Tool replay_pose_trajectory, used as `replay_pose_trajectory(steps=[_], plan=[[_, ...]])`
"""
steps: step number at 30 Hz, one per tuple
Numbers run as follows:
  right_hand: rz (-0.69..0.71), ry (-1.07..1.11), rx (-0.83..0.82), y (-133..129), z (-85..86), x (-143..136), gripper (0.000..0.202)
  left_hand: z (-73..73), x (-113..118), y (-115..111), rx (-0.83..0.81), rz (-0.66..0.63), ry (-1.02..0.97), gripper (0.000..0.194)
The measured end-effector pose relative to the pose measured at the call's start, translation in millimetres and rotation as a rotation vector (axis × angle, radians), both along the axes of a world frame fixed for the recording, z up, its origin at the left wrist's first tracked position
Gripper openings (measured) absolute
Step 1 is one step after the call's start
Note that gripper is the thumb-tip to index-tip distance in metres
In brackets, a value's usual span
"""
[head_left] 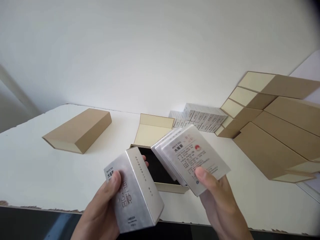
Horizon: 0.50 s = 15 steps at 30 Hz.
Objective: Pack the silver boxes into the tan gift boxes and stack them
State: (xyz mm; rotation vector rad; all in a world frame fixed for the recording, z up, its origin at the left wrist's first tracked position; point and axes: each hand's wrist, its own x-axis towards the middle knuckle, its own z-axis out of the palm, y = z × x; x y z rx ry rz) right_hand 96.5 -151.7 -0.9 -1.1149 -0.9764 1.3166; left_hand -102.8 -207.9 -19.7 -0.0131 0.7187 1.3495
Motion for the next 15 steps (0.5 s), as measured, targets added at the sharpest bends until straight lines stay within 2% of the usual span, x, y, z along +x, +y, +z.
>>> replay_pose_trajectory(steps=[4,6,9,10,13,15], plan=[[0.030,0.355,-0.232,-17.3,-5.4,8.2,0.062,-15.8,4.0,-7.1,0.208,-0.060,0.013,0.052],[0.083,0.498,-0.287,-20.1,-11.2,14.9,0.048,-21.3,4.3,-7.6,0.310,-0.116,-0.017,0.042],[0.253,0.672,-0.346,-23.2,-24.2,22.3,0.023,-21.9,7.6,-5.3,0.428,-0.215,-0.068,0.028],[0.324,0.708,-0.383,-24.5,-28.5,22.9,0.021,-21.1,9.3,-4.3,0.454,-0.238,-0.067,0.026],[0.499,0.692,-0.478,-29.6,-36.9,19.0,0.037,-20.3,14.1,-2.1,0.476,-0.266,-0.017,0.028],[0.539,0.598,-0.468,-33.5,-38.8,13.5,0.050,-23.0,16.0,-1.4,0.482,-0.271,0.013,0.029]])
